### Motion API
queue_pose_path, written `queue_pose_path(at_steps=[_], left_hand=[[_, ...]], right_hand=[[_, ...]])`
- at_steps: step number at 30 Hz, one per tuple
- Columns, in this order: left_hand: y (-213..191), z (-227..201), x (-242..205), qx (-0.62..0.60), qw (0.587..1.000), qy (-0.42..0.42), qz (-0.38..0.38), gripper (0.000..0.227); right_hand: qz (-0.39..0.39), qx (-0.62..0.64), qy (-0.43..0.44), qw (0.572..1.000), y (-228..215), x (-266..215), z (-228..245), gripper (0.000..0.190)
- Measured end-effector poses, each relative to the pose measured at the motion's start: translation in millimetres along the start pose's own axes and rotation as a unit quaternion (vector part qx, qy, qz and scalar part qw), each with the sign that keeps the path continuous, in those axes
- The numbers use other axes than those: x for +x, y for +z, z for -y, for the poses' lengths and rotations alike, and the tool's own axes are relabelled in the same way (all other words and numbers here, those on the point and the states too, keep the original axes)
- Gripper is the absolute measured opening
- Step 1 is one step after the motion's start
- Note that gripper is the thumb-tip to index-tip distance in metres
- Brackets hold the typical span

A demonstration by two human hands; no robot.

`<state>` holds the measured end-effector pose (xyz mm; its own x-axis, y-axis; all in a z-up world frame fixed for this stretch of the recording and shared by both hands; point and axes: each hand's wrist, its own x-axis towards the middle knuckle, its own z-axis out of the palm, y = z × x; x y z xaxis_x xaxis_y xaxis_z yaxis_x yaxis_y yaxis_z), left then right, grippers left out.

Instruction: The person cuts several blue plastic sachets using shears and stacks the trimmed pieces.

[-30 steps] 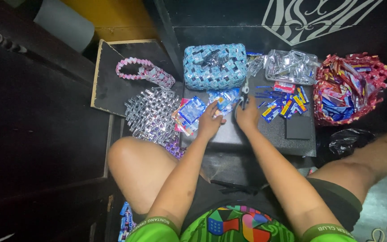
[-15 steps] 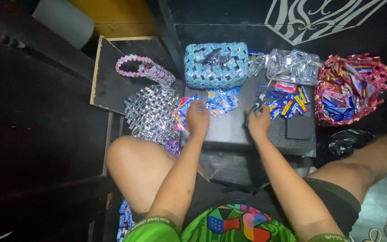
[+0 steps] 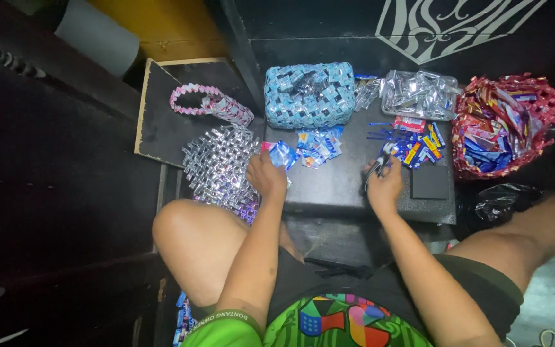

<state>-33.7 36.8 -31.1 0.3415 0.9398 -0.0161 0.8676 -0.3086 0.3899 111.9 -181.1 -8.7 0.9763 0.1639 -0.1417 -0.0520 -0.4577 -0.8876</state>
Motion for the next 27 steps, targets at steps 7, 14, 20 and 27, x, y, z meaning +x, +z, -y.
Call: queue_pose_path(at_steps=[7, 14, 20, 27], left_hand=[[-2, 4, 4, -0.1, 0.994, -0.039, -0.02, 0.027], [6, 5, 24, -0.275, 0.951, -0.14, 0.036, 0.033], [-35, -39, -5, -0.573, 0.789, -0.156, 0.155, 0.037], [-37, -49, -33, -0.453, 0.856, 0.035, 0.246, 0.036]], right_hand=[[0.073, 0.085, 0.031, 0.993, -1, -15, 0, 0.061], [0.08, 0.092, 0.05, 0.991, -11, -22, 6, 0.063], [0.137, 0.192, 0.069, 0.969, -9, -27, 27, 0.057], [0.164, 0.268, 0.05, 0.948, -23, -33, 67, 0.054]])
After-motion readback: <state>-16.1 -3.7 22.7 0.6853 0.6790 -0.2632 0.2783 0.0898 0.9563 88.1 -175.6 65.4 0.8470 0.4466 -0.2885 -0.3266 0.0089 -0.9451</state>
